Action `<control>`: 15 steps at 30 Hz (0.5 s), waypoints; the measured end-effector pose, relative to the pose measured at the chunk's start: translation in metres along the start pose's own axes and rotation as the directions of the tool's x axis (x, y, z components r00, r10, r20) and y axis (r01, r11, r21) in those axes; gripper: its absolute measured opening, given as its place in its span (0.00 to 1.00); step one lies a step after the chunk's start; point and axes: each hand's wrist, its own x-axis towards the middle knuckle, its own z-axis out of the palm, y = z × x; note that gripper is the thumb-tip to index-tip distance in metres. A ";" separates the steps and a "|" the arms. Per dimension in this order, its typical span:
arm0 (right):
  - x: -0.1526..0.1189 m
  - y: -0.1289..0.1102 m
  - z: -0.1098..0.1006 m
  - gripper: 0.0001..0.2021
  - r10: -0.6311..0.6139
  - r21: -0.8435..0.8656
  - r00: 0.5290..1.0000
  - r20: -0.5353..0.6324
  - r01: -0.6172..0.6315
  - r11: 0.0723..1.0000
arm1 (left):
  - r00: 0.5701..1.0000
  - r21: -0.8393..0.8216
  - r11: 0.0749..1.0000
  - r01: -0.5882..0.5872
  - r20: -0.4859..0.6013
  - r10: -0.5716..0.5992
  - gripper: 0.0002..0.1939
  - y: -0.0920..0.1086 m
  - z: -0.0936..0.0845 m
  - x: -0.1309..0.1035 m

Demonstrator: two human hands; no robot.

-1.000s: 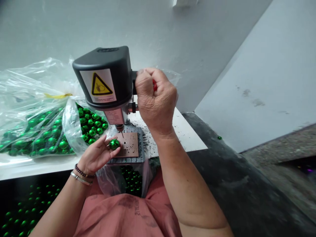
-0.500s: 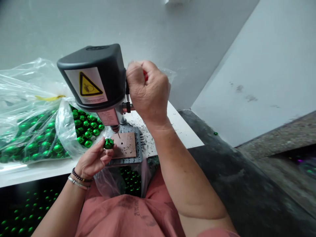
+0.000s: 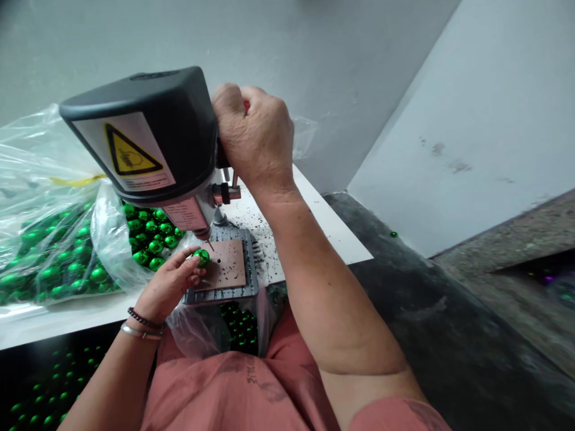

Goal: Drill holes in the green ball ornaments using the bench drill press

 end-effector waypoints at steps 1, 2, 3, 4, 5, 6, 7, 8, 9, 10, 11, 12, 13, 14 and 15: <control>0.000 0.000 0.000 0.17 -0.001 0.006 1.000 -0.002 0.001 1.000 | 0.999 0.102 0.994 -0.039 -0.004 0.040 0.23 -0.001 0.002 0.003; 0.000 0.001 0.000 0.17 -0.003 0.013 1.000 -0.003 0.003 1.000 | 0.997 0.206 0.976 -0.076 0.000 0.077 0.23 -0.001 0.003 0.005; 0.000 0.001 0.000 0.17 -0.003 0.022 1.000 -0.003 0.003 1.000 | 0.994 0.303 0.947 -0.104 0.008 0.107 0.23 -0.002 0.005 0.008; 0.000 0.002 0.000 0.17 -0.001 0.030 1.000 -0.002 0.001 1.000 | 0.992 0.388 0.913 -0.124 0.017 0.127 0.22 -0.002 0.007 0.010; 0.000 0.002 0.001 0.17 0.002 0.037 1.000 0.000 -0.002 0.999 | 0.990 0.455 0.880 -0.137 0.025 0.141 0.22 -0.002 0.008 0.012; 0.000 0.003 0.001 0.17 0.003 0.043 1.000 0.002 -0.004 0.999 | 0.988 0.510 0.848 -0.146 0.032 0.151 0.22 -0.002 0.009 0.013; 0.000 0.003 0.001 0.18 0.006 0.049 1.000 0.001 -0.006 0.999 | 0.986 0.556 0.816 -0.156 0.039 0.162 0.22 -0.002 0.010 0.014; 0.000 0.003 0.001 0.18 0.009 0.056 1.000 -0.002 -0.008 0.998 | 0.984 0.600 0.783 -0.166 0.046 0.174 0.22 -0.001 0.012 0.014; 0.000 0.004 0.001 0.18 0.008 0.062 1.000 -0.004 -0.007 0.998 | 0.980 0.642 0.745 -0.180 0.055 0.190 0.21 0.000 0.012 0.014; -0.001 0.004 0.001 0.19 0.006 0.067 1.000 -0.005 -0.005 0.998 | 0.976 0.682 0.705 -0.197 0.068 0.207 0.20 0.001 0.013 0.013; -0.001 0.004 0.002 0.19 0.002 0.071 1.000 -0.006 -0.001 0.997 | 0.972 0.719 0.661 -0.212 0.083 0.221 0.19 0.002 0.014 0.012; -0.001 0.004 0.002 0.20 -0.006 0.074 1.000 -0.008 0.006 0.997 | 0.968 0.754 0.617 -0.225 0.100 0.230 0.19 0.003 0.015 0.012; -0.002 0.004 0.002 0.20 -0.013 0.073 1.000 -0.009 0.014 0.997 | 0.965 0.787 0.571 -0.235 0.116 0.236 0.18 0.004 0.016 0.011; -0.002 0.004 0.001 0.19 -0.017 0.068 1.000 -0.011 0.018 0.998 | 0.960 0.815 0.525 -0.245 0.131 0.246 0.18 0.005 0.017 0.011; -0.003 0.004 0.001 0.19 -0.018 0.061 1.000 -0.014 0.019 0.998 | 0.955 0.836 0.484 -0.257 0.143 0.260 0.18 0.006 0.018 0.012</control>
